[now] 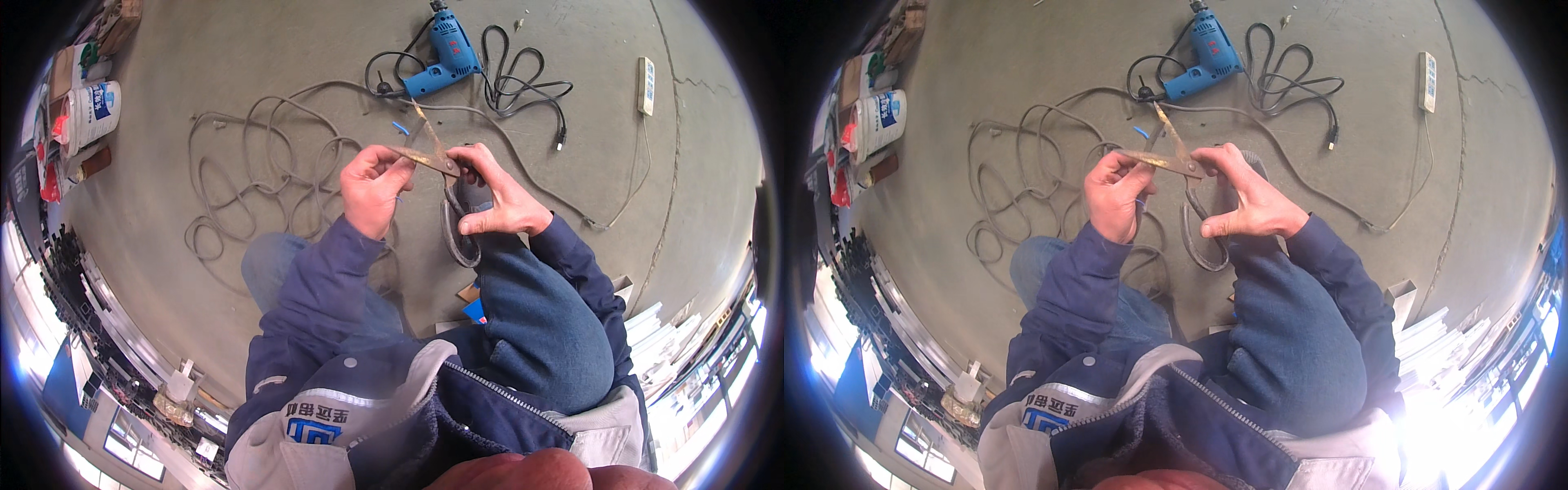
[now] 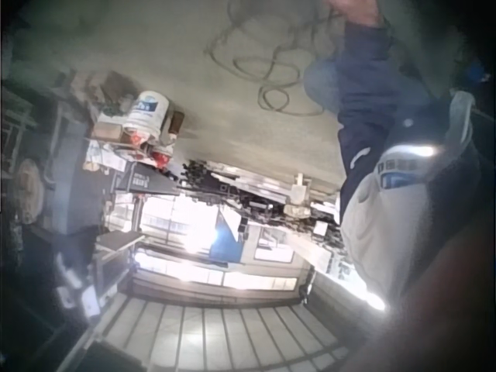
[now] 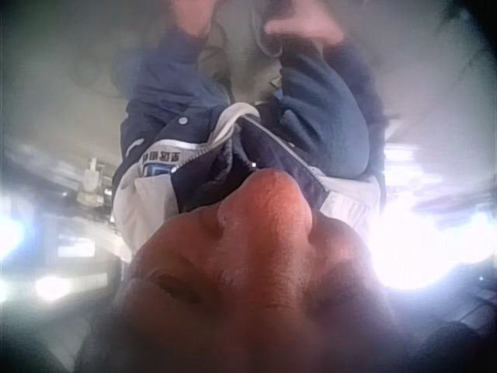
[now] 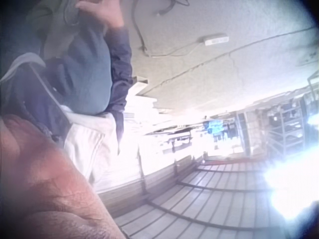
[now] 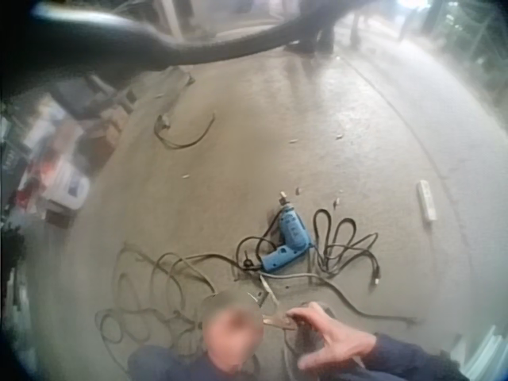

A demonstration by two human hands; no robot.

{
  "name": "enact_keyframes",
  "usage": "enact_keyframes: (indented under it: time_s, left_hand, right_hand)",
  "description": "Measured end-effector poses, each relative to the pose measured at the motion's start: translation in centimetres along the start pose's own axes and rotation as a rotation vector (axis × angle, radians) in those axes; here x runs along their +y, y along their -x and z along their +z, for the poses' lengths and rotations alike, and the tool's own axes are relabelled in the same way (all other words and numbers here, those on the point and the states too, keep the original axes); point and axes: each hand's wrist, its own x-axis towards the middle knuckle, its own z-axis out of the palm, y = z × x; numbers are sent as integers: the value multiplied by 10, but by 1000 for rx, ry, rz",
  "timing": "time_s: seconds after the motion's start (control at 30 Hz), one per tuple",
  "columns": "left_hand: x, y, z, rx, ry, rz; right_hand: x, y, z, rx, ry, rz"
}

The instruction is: The person strips the insulation from a gray electrical cable using shears, then twists the exposed wires. The person repeats the stripping and twisting process on a second section of the cable.

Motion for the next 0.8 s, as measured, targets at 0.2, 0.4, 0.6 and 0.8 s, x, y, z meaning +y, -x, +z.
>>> enact_keyframes:
  time_s: [0.2, 0.4, 0.6, 0.8]
  left_hand:
    - [5, 2, 2, -40, 5, -74]
    - [8, 4, 1, -87, -15, -30]
    - [12, 4, -1, -135, -79, 20]
    - [16, 6, -2, -132, -145, 8]
  right_hand:
    - [6, -5, 4, 147, 256, -77]
    - [6, -5, 2, 181, 399, -131]
    - [2, -6, 1, 238, 505, -164]
    - [3, -5, 3, 222, 600, -139]
